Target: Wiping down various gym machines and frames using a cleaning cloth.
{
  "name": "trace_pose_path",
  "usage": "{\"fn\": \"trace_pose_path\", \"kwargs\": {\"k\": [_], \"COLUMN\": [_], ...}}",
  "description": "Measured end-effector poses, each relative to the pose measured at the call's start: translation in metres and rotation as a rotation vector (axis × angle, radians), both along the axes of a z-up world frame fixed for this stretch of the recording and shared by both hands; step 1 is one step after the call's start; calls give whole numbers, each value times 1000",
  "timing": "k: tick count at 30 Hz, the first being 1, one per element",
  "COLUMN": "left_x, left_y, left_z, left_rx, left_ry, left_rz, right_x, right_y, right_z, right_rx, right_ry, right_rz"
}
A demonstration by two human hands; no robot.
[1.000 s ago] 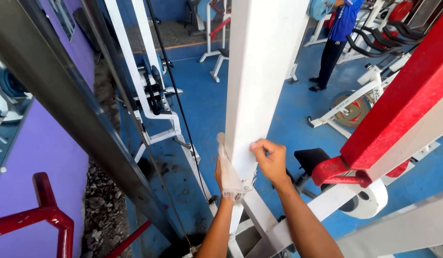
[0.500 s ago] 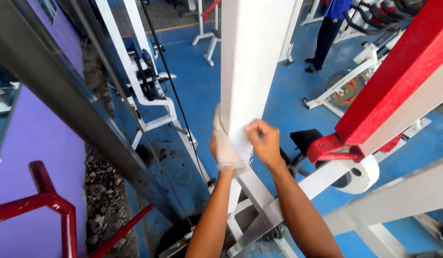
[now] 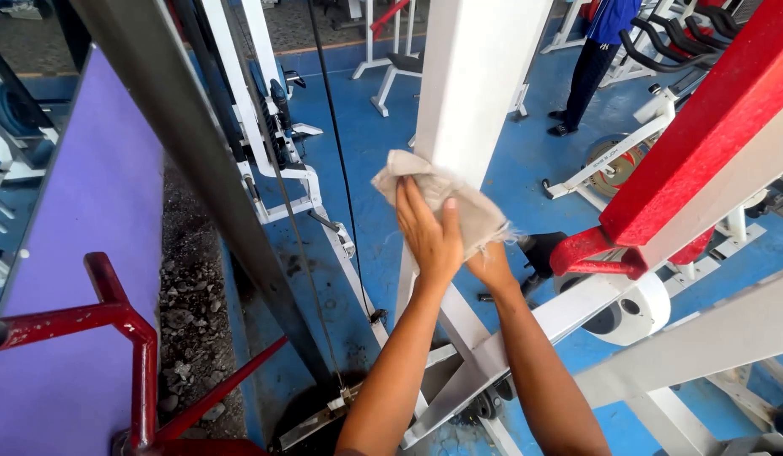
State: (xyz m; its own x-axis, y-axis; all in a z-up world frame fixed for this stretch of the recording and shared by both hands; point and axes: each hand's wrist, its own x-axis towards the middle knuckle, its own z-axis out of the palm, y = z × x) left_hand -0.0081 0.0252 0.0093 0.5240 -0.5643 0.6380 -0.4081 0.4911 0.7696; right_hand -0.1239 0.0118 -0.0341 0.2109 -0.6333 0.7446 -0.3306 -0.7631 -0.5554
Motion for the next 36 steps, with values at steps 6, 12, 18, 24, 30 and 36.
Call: {"fn": "trace_pose_path", "kwargs": {"k": [6, 12, 18, 24, 30, 36], "left_x": [5, -46, -82, -78, -78, -87], "left_y": [40, 130, 127, 110, 143, 159], "left_z": [-46, -42, -58, -93, -100, -87], "left_rx": [186, 183, 325, 319, 569, 708], "left_ry": [262, 640, 537, -246, 93, 318], "left_rz": [-325, -927, -1190, -547, -629, -562], "right_x": [-30, -32, -62, -95, -125, -92], "right_y": [11, 127, 188, 145, 112, 154], "right_z": [-77, 28, 52, -56, -65, -46], "right_rx": [341, 213, 79, 208, 256, 141], "right_ry": [254, -146, -137, 337, 369, 419], "right_rz": [-49, 106, -490, -517, -516, -502]}}
